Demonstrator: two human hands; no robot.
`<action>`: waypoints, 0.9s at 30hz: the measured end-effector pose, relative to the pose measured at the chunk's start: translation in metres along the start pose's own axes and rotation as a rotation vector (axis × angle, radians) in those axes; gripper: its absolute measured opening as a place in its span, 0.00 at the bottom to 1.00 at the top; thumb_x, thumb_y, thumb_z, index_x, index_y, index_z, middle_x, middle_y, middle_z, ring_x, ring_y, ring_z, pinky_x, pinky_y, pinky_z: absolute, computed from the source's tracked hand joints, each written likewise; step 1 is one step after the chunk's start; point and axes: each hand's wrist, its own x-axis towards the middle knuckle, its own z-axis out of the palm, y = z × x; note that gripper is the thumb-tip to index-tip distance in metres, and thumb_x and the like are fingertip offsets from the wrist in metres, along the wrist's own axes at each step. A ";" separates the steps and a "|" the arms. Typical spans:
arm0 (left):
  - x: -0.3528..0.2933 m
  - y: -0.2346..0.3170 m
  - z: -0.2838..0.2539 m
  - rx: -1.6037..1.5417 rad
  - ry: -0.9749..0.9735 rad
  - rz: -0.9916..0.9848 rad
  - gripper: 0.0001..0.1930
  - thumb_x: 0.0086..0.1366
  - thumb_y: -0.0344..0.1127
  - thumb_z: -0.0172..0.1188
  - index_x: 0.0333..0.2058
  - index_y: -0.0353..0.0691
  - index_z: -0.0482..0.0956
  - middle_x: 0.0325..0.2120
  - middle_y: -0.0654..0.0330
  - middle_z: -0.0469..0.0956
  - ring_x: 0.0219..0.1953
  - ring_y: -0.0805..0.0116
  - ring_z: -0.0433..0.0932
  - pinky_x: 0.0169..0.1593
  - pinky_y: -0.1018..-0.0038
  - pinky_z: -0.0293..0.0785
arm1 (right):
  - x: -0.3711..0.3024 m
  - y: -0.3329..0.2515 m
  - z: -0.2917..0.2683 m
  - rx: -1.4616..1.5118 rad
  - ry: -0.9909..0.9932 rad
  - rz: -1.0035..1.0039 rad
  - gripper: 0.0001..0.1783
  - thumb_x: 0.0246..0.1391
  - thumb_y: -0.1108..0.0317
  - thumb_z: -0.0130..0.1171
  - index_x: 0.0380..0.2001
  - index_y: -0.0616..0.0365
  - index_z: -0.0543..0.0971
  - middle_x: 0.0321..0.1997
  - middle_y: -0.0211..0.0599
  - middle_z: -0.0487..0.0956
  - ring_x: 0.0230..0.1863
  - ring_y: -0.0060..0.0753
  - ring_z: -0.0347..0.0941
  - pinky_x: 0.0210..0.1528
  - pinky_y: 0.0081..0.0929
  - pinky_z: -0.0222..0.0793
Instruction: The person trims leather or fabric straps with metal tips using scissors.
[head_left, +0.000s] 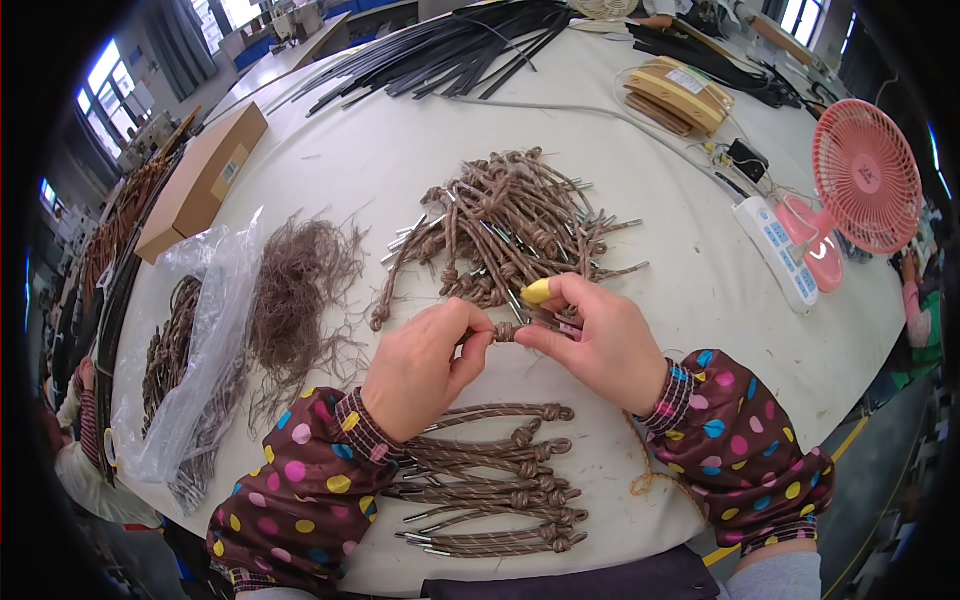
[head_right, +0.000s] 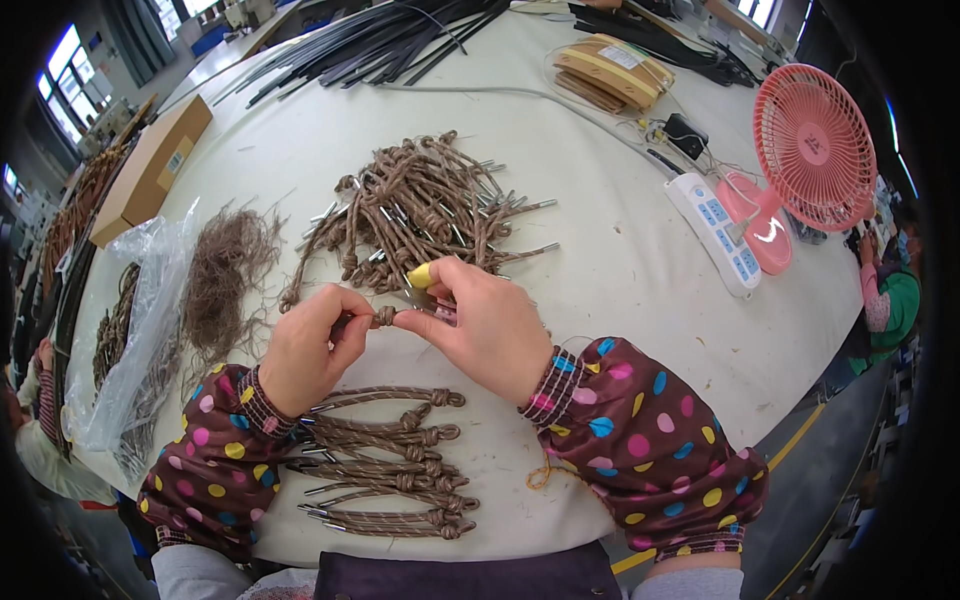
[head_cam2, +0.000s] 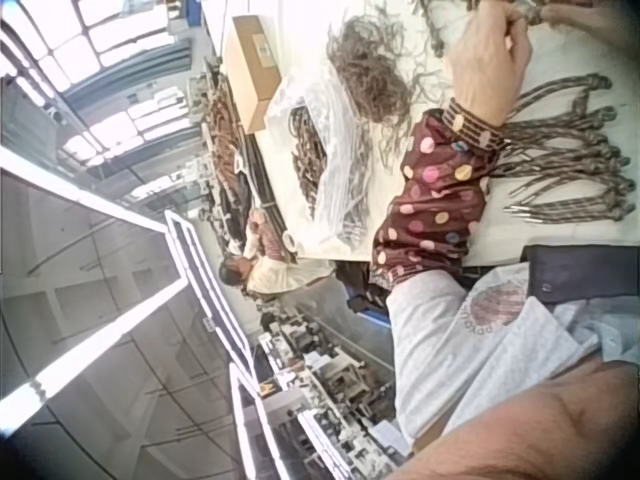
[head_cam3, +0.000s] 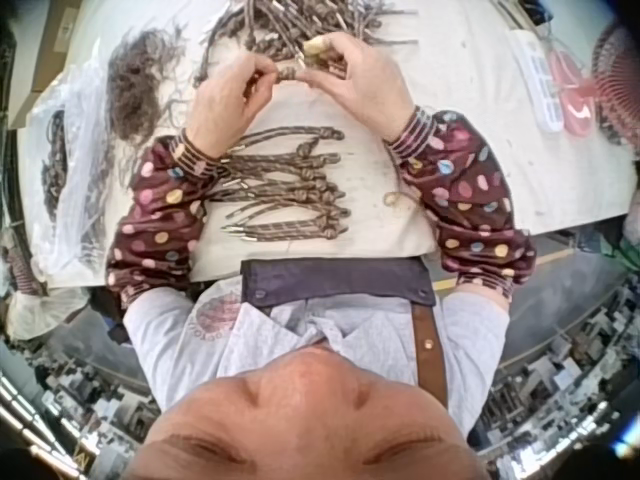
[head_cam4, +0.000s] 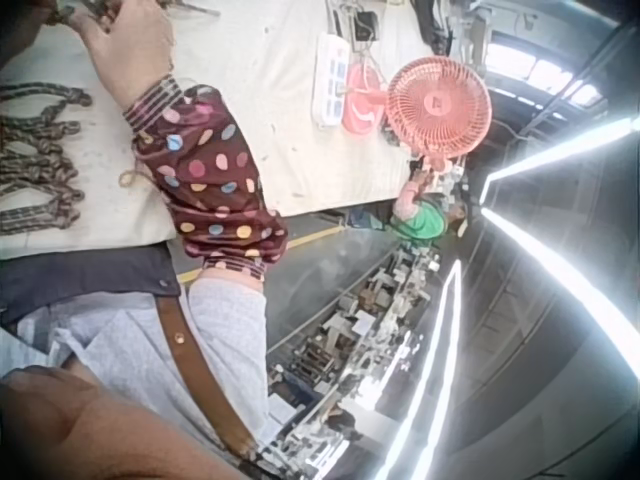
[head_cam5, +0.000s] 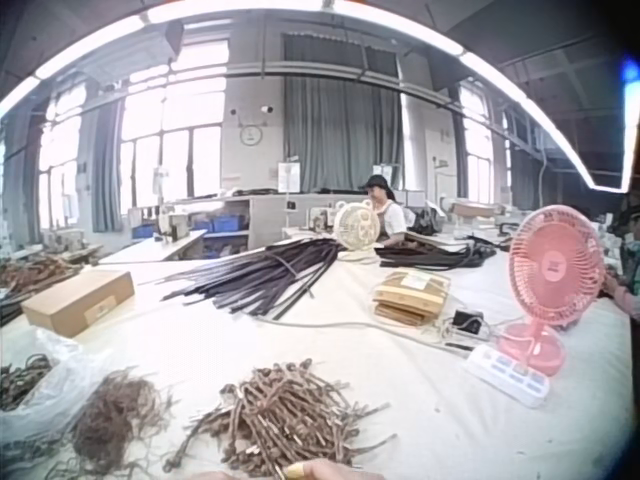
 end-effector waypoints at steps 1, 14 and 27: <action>0.000 -0.001 0.001 0.032 0.016 0.036 0.08 0.56 0.25 0.61 0.33 0.38 0.72 0.26 0.58 0.76 0.29 0.60 0.78 0.29 0.69 0.73 | -0.001 -0.001 -0.004 0.000 -0.002 0.000 0.23 0.52 0.50 0.65 0.37 0.60 0.77 0.32 0.31 0.79 0.23 0.26 0.72 0.23 0.26 0.67; 0.000 -0.001 0.003 0.145 -0.021 0.127 0.08 0.55 0.26 0.61 0.32 0.39 0.70 0.23 0.59 0.74 0.28 0.60 0.76 0.29 0.68 0.72 | -0.001 -0.031 -0.012 -0.663 -0.069 -0.387 0.12 0.48 0.58 0.63 0.27 0.50 0.71 0.26 0.27 0.69 0.23 0.27 0.72 0.24 0.26 0.68; 0.000 -0.003 0.005 0.186 -0.024 0.158 0.08 0.55 0.25 0.62 0.31 0.38 0.72 0.23 0.58 0.74 0.25 0.60 0.75 0.26 0.69 0.70 | -0.002 -0.031 -0.009 -0.709 -0.061 -0.457 0.04 0.44 0.68 0.57 0.24 0.50 0.71 0.24 0.26 0.68 0.23 0.25 0.71 0.24 0.23 0.68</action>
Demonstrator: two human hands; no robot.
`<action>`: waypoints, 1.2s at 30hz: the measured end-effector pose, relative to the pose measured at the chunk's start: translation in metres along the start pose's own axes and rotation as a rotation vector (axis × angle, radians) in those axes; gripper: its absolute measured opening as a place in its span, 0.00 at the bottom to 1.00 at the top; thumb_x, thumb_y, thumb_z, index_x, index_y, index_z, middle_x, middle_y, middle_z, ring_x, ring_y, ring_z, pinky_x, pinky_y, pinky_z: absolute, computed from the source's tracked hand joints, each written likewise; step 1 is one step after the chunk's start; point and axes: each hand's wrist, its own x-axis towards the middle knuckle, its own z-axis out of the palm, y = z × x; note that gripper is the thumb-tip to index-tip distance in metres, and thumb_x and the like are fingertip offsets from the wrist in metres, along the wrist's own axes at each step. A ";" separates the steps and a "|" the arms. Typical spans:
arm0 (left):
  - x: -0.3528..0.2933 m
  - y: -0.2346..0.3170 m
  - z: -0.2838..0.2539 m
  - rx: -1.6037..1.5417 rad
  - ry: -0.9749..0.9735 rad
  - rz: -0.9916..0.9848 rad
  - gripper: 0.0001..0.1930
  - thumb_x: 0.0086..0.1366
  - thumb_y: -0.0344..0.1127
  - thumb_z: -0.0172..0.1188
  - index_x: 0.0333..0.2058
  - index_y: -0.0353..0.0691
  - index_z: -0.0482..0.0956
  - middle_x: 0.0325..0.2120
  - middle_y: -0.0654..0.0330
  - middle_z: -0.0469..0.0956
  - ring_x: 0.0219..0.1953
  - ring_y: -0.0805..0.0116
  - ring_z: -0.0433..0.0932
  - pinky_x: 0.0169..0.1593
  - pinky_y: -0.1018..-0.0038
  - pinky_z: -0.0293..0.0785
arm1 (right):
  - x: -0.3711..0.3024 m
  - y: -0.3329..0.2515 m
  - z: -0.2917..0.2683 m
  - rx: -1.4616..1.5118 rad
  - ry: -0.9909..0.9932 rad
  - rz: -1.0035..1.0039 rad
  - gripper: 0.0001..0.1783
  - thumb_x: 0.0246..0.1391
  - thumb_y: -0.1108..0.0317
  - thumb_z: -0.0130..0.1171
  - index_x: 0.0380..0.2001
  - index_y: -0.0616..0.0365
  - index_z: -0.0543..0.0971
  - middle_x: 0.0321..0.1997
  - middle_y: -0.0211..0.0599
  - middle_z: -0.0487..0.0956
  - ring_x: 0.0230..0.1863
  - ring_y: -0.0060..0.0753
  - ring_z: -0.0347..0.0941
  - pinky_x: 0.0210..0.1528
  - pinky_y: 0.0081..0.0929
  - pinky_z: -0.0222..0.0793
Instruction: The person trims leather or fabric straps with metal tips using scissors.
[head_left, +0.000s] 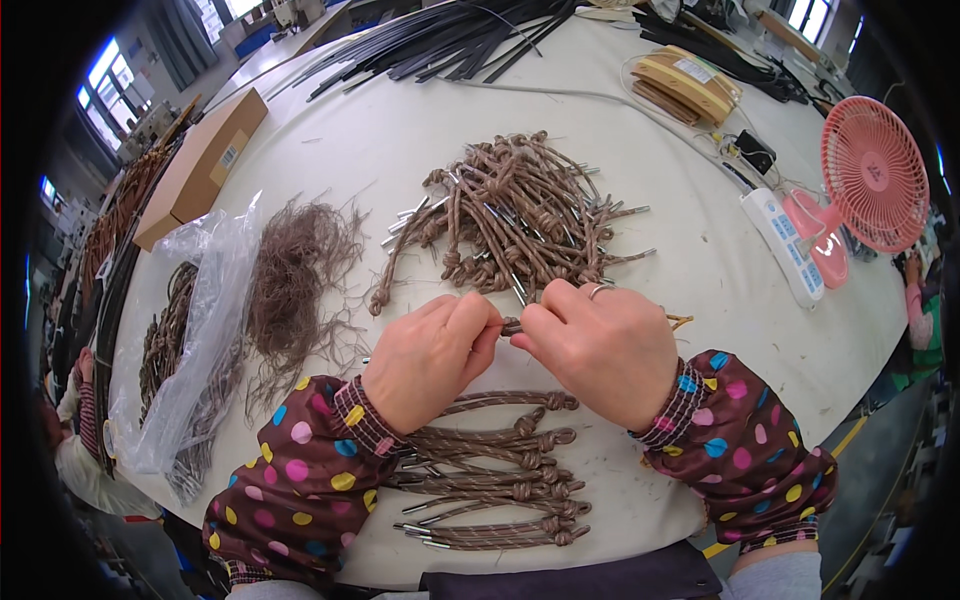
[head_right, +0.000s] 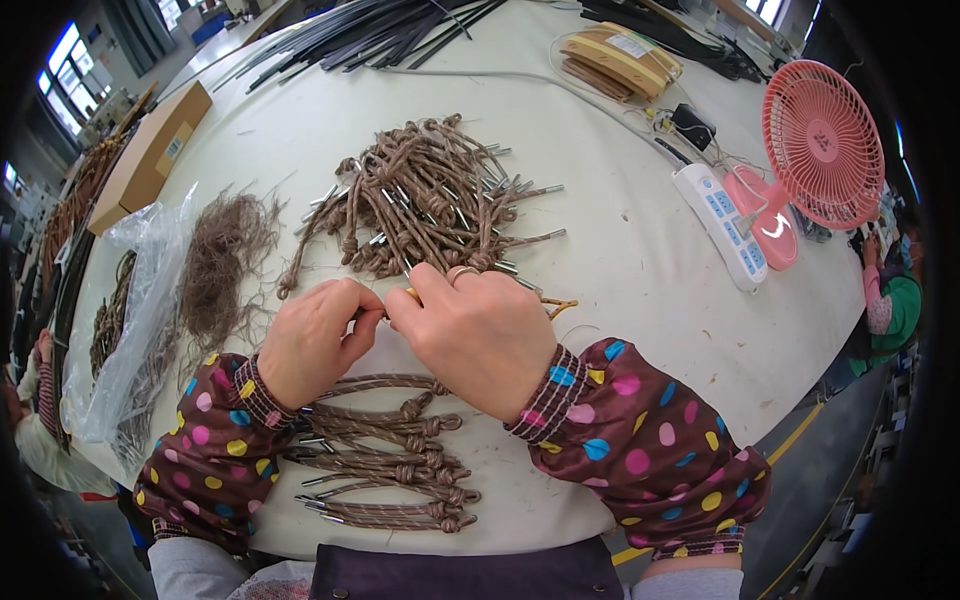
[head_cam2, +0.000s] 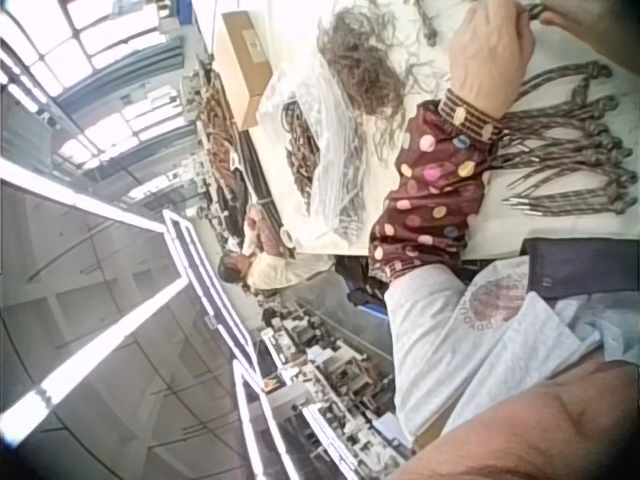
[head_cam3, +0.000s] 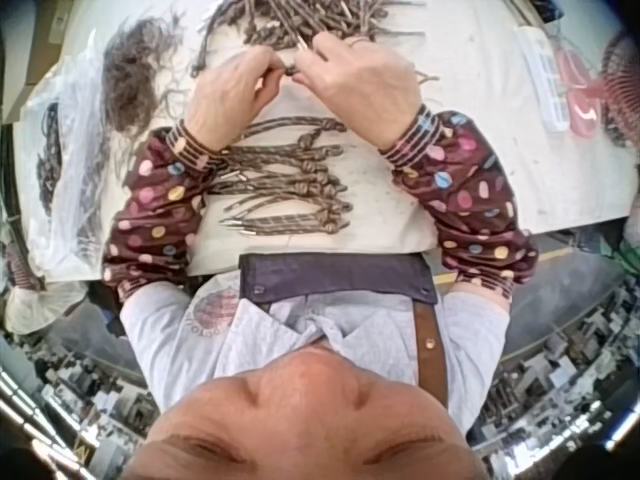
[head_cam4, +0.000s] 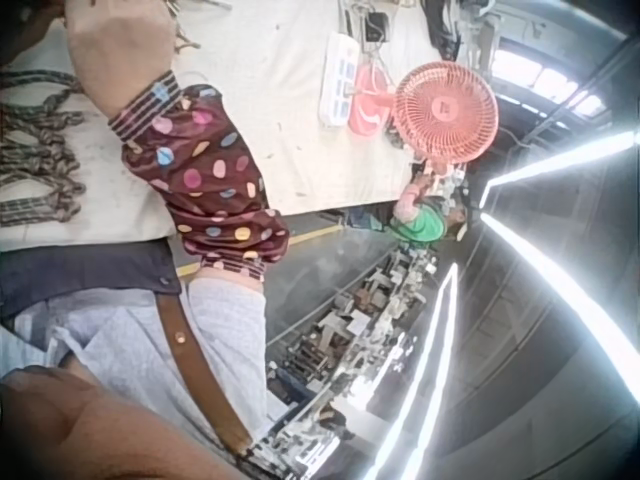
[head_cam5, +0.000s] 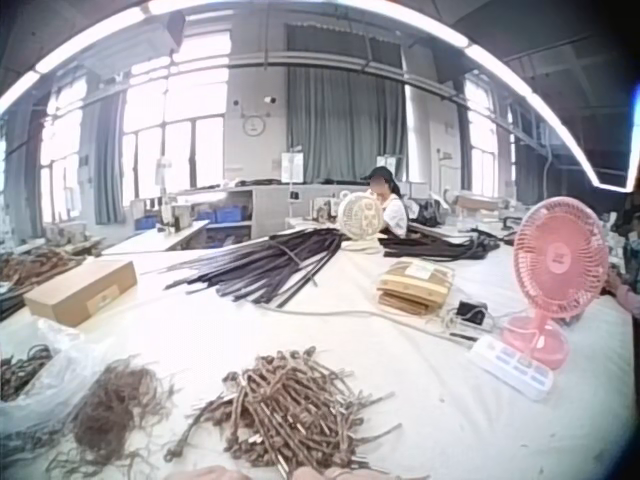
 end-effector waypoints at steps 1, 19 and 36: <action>0.000 0.000 0.000 0.009 -0.004 0.012 0.08 0.54 0.25 0.62 0.32 0.38 0.72 0.23 0.58 0.74 0.25 0.60 0.75 0.25 0.69 0.70 | 0.000 0.000 0.000 0.001 0.000 0.000 0.04 0.44 0.68 0.57 0.24 0.50 0.71 0.24 0.26 0.68 0.23 0.25 0.71 0.24 0.23 0.68; -0.002 0.000 0.000 -0.040 0.020 0.050 0.08 0.54 0.21 0.60 0.33 0.35 0.72 0.24 0.56 0.73 0.25 0.59 0.75 0.27 0.69 0.71 | -0.003 0.007 0.000 0.088 -0.013 0.003 0.06 0.46 0.65 0.60 0.24 0.50 0.73 0.24 0.26 0.69 0.24 0.26 0.72 0.25 0.25 0.66; 0.007 -0.022 -0.036 0.188 0.049 -0.117 0.08 0.57 0.25 0.59 0.36 0.37 0.71 0.35 0.56 0.76 0.38 0.57 0.76 0.42 0.66 0.71 | -0.007 0.023 0.019 1.074 -0.167 0.634 0.14 0.50 0.64 0.67 0.36 0.63 0.80 0.27 0.34 0.78 0.26 0.23 0.72 0.30 0.21 0.68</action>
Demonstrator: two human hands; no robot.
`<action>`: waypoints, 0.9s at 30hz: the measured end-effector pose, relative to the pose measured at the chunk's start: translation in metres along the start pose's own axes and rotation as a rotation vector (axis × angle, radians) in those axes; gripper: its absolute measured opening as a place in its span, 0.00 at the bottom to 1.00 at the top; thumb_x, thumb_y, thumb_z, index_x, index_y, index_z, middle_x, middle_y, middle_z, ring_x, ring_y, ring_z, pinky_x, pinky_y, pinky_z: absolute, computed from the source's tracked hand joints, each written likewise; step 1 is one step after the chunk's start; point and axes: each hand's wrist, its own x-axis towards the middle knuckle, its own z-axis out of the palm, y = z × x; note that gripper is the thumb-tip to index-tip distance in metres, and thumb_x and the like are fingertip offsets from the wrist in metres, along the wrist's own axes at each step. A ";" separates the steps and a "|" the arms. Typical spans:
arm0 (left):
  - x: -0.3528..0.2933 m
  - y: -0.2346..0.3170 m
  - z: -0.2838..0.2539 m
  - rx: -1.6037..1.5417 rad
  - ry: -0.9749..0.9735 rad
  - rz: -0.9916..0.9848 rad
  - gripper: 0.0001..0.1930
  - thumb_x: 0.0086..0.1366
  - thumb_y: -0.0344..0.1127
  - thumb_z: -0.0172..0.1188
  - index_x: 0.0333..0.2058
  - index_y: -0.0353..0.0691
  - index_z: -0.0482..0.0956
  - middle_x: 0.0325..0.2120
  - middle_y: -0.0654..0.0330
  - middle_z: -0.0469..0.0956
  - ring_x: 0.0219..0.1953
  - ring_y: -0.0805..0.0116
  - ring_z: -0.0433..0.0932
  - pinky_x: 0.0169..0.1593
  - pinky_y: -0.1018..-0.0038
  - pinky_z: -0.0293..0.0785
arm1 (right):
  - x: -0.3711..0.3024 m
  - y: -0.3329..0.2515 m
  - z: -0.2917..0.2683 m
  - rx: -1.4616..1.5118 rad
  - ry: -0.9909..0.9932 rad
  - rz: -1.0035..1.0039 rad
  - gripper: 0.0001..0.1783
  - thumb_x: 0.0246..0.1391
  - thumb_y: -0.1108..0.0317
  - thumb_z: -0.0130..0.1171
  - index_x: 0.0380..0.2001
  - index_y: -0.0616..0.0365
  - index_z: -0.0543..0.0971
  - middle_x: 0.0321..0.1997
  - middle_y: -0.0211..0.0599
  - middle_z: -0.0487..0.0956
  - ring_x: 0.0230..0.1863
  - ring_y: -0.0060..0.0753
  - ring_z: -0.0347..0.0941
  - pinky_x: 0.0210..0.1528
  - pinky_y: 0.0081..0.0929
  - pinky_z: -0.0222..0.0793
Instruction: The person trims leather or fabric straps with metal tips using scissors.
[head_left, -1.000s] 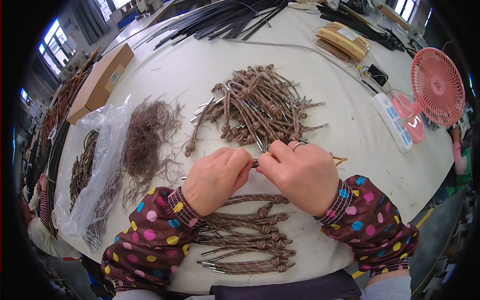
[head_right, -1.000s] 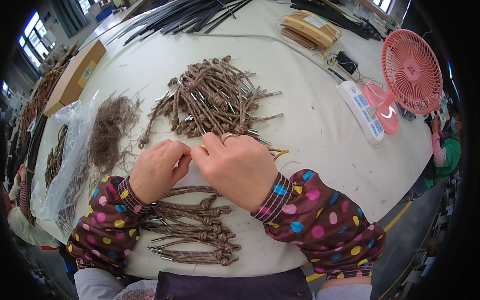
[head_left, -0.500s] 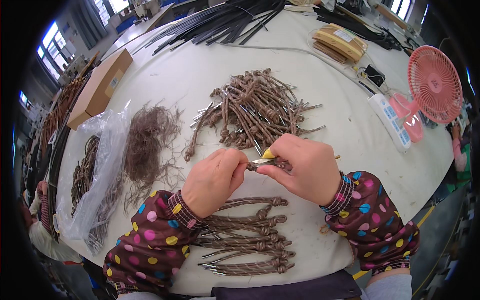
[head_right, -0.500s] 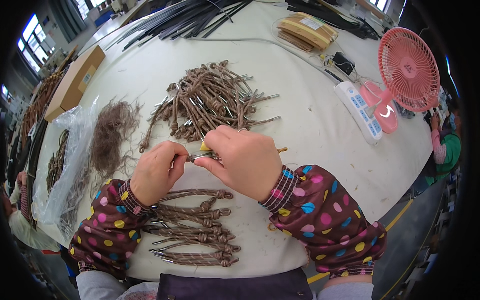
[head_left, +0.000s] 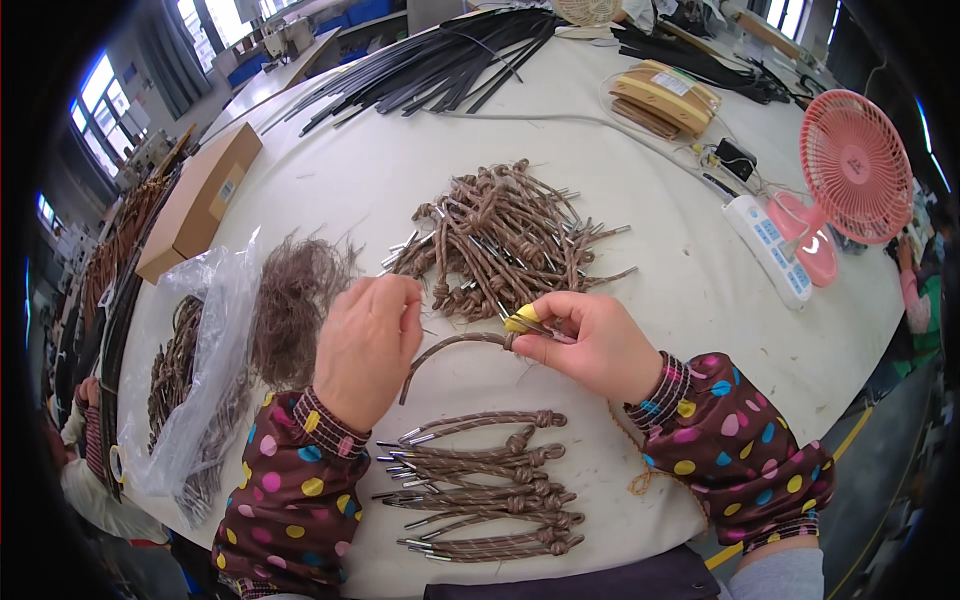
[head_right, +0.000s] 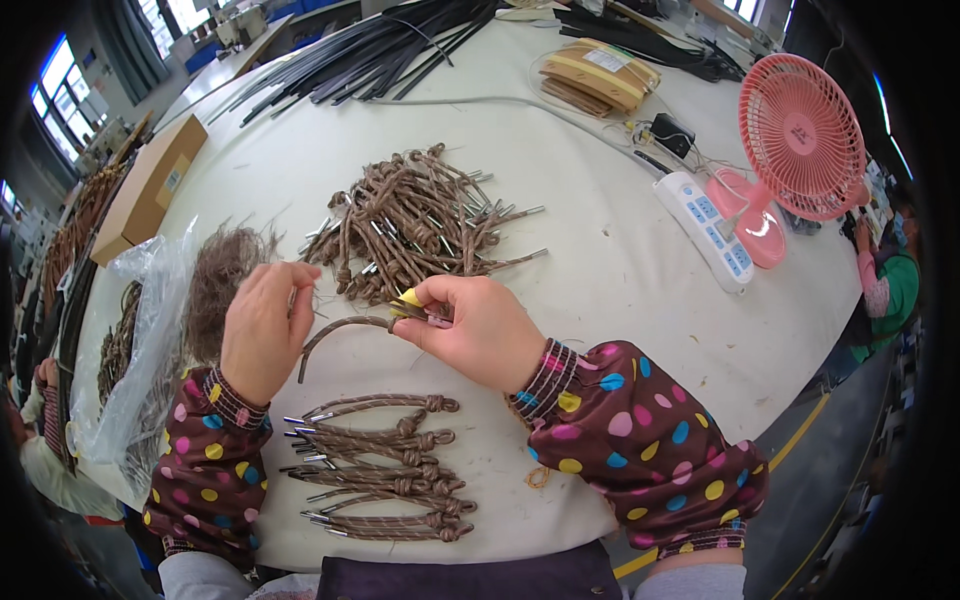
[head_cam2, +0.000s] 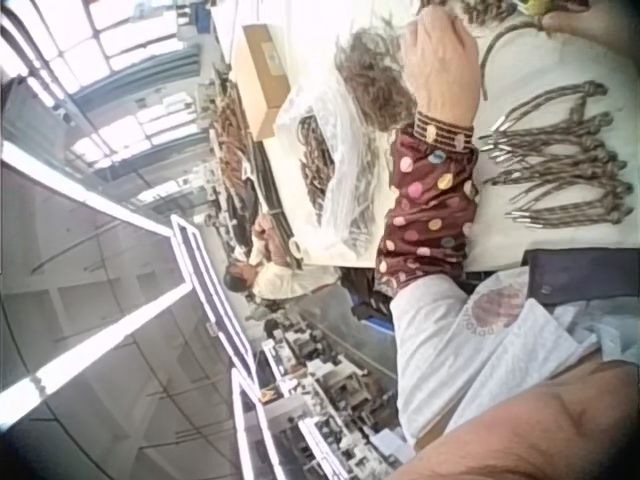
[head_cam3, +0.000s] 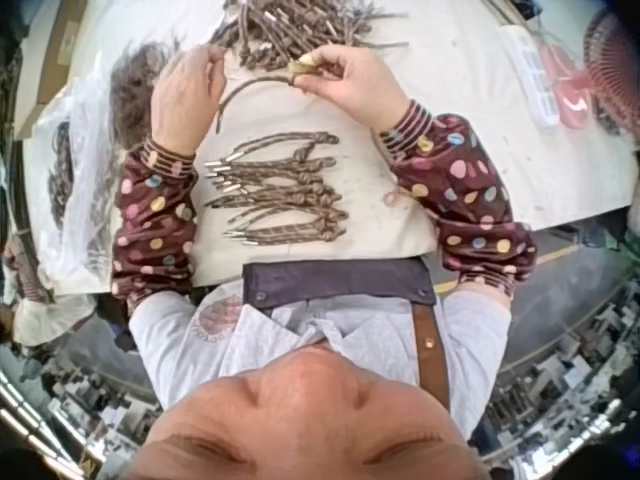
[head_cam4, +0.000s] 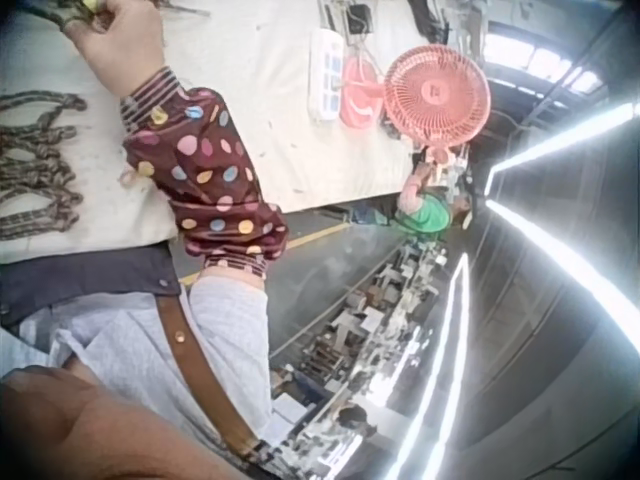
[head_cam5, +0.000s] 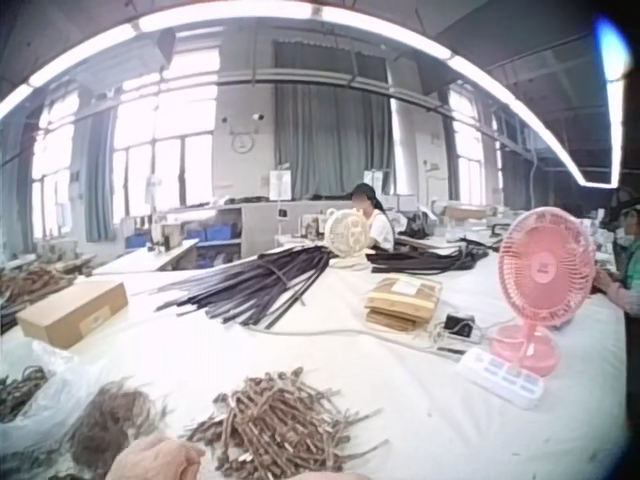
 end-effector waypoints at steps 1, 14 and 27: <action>0.006 -0.004 -0.001 0.278 0.045 0.028 0.08 0.59 0.25 0.59 0.37 0.36 0.71 0.40 0.57 0.78 0.42 0.57 0.76 0.48 0.65 0.70 | 0.000 0.004 -0.004 0.079 -0.014 0.040 0.14 0.51 0.64 0.66 0.36 0.64 0.80 0.26 0.32 0.79 0.26 0.18 0.71 0.30 0.19 0.67; 0.002 -0.011 0.007 -0.153 -0.066 -0.181 0.15 0.62 0.33 0.60 0.46 0.36 0.73 0.33 0.59 0.79 0.31 0.68 0.76 0.37 0.73 0.72 | -0.014 -0.033 -0.003 -0.063 -0.537 -0.011 0.12 0.52 0.64 0.66 0.37 0.59 0.80 0.26 0.26 0.77 0.25 0.13 0.67 0.29 0.15 0.65; -0.001 0.003 0.014 -0.186 0.181 -0.089 0.11 0.55 0.28 0.67 0.37 0.40 0.78 0.30 0.61 0.83 0.32 0.63 0.80 0.41 0.70 0.72 | -0.009 -0.034 -0.008 -0.173 0.100 -0.242 0.15 0.48 0.68 0.67 0.39 0.59 0.78 0.36 0.37 0.79 0.29 0.32 0.77 0.30 0.24 0.72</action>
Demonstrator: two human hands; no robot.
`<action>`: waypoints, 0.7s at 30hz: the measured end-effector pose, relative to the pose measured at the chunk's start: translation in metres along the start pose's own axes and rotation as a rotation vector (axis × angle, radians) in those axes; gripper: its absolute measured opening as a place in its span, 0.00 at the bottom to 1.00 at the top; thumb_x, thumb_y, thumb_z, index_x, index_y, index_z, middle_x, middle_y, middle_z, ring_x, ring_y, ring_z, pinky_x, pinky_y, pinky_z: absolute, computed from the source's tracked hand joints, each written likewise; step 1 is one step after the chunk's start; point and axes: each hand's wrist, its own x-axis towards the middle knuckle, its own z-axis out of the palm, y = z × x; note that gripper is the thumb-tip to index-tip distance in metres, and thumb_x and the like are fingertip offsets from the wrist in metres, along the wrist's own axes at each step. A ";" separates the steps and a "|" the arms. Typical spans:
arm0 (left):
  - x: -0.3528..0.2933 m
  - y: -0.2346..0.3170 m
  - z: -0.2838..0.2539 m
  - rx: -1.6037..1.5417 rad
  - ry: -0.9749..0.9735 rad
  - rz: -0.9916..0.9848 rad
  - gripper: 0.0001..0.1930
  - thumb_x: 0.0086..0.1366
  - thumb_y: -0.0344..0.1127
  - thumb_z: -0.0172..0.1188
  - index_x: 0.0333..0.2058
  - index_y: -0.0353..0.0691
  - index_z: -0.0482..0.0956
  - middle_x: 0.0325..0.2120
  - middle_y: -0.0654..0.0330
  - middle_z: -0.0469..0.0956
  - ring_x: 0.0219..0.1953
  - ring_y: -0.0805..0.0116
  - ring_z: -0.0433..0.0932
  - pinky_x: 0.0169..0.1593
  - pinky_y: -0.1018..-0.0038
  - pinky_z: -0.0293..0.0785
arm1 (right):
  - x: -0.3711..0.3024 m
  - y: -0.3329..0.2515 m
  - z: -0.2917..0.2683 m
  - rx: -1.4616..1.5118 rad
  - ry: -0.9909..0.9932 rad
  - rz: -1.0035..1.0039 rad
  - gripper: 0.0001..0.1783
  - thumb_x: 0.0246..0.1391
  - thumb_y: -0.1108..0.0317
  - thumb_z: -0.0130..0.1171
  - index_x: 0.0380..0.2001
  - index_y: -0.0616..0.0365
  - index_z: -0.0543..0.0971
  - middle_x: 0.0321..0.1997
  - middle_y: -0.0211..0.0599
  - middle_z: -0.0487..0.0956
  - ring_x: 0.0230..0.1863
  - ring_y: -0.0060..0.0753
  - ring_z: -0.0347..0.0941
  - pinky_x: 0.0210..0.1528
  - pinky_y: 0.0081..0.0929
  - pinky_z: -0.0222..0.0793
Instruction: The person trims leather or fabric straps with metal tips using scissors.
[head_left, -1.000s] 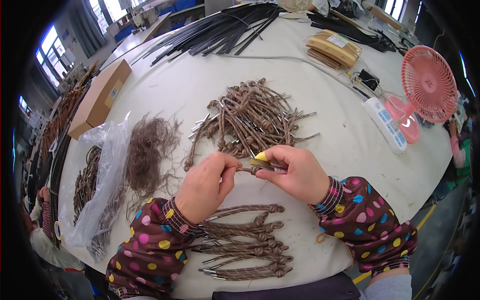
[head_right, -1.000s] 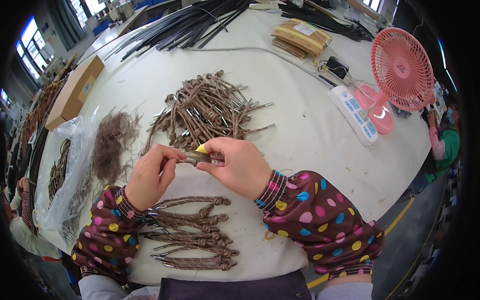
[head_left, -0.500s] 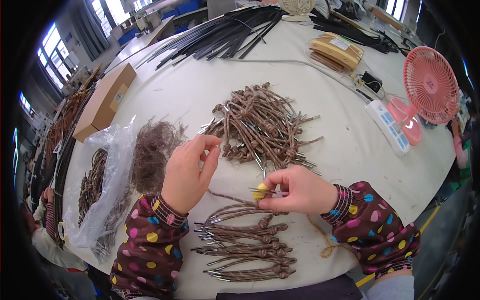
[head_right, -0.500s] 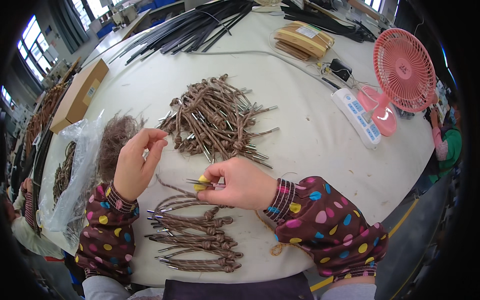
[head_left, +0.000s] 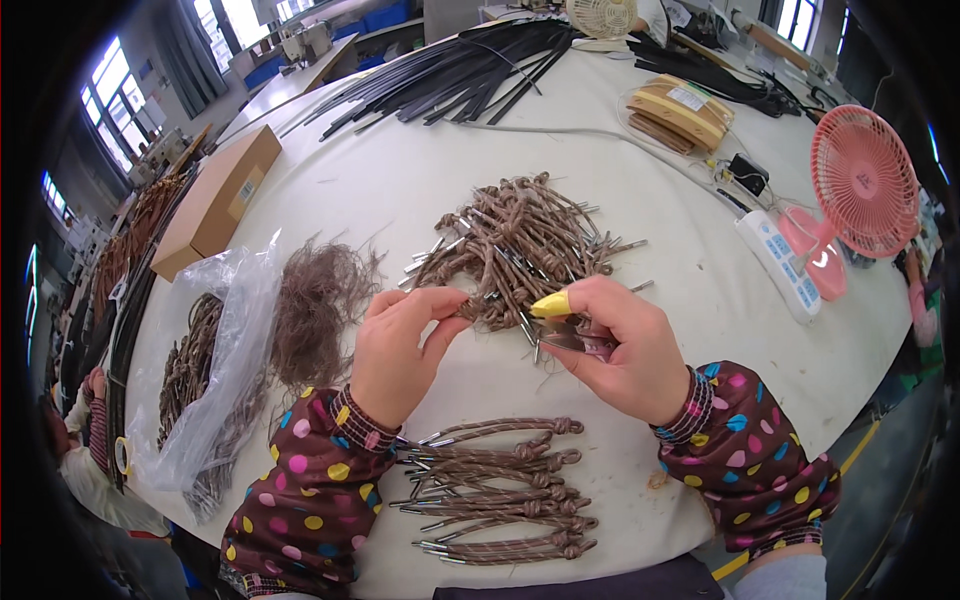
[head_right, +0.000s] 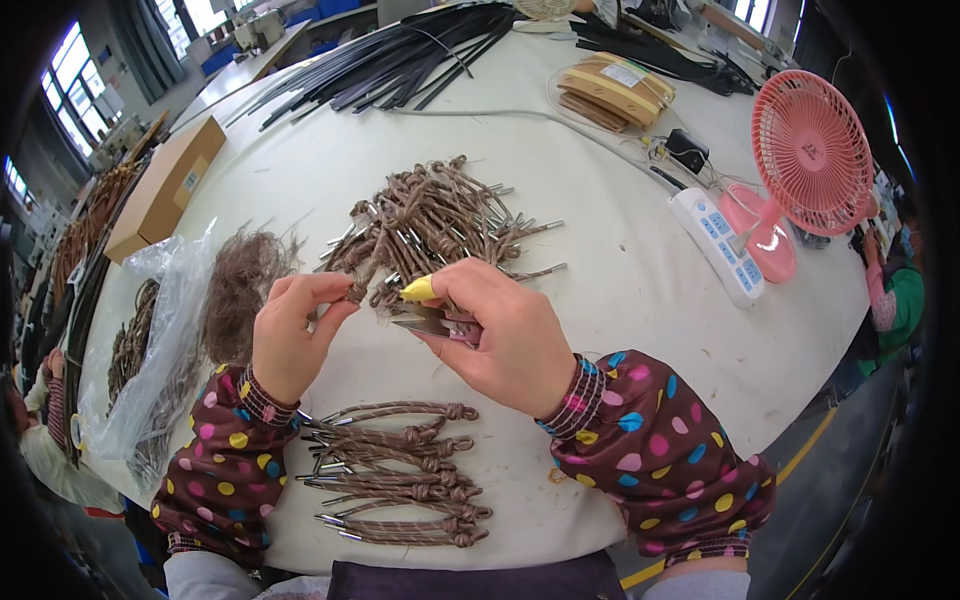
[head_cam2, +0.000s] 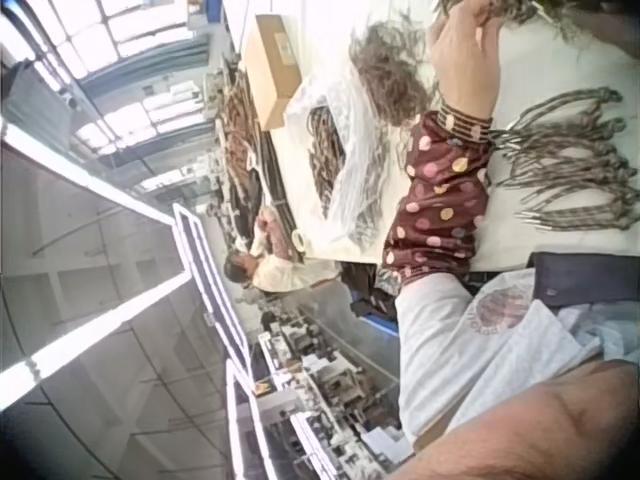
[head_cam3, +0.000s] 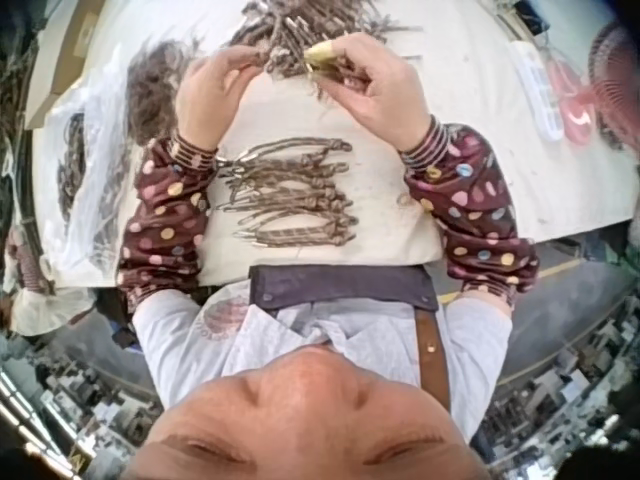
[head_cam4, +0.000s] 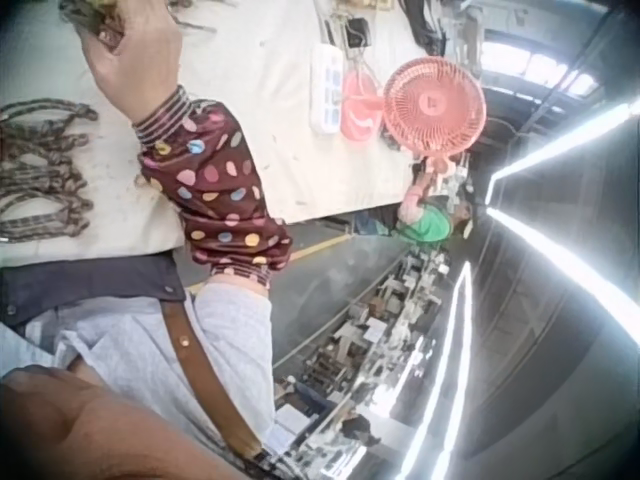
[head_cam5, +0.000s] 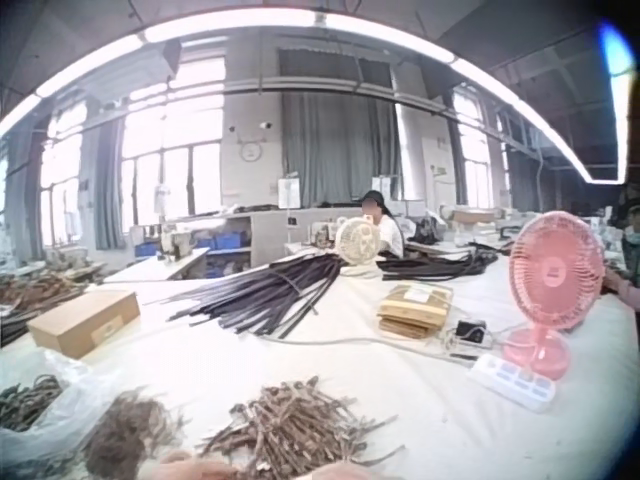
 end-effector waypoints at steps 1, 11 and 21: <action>0.000 0.005 -0.006 0.029 -0.026 0.147 0.11 0.53 0.27 0.68 0.36 0.41 0.78 0.30 0.62 0.83 0.32 0.64 0.80 0.41 0.70 0.72 | 0.001 -0.002 -0.002 -0.053 0.071 -0.099 0.17 0.47 0.71 0.67 0.42 0.58 0.77 0.39 0.36 0.79 0.30 0.32 0.77 0.29 0.24 0.73; -0.007 0.018 0.002 0.006 -0.085 0.370 0.14 0.51 0.25 0.69 0.35 0.42 0.74 0.31 0.64 0.83 0.34 0.65 0.81 0.41 0.72 0.72 | -0.005 0.008 -0.007 -0.450 -0.070 -0.316 0.14 0.43 0.68 0.66 0.36 0.52 0.78 0.31 0.28 0.80 0.29 0.35 0.77 0.28 0.30 0.71; -0.009 0.024 0.003 -0.421 -0.327 -0.211 0.18 0.58 0.26 0.65 0.47 0.35 0.72 0.31 0.60 0.80 0.36 0.72 0.79 0.43 0.75 0.74 | -0.003 0.010 0.002 -0.138 -0.031 0.020 0.09 0.49 0.65 0.64 0.32 0.58 0.80 0.22 0.35 0.77 0.22 0.34 0.72 0.26 0.29 0.68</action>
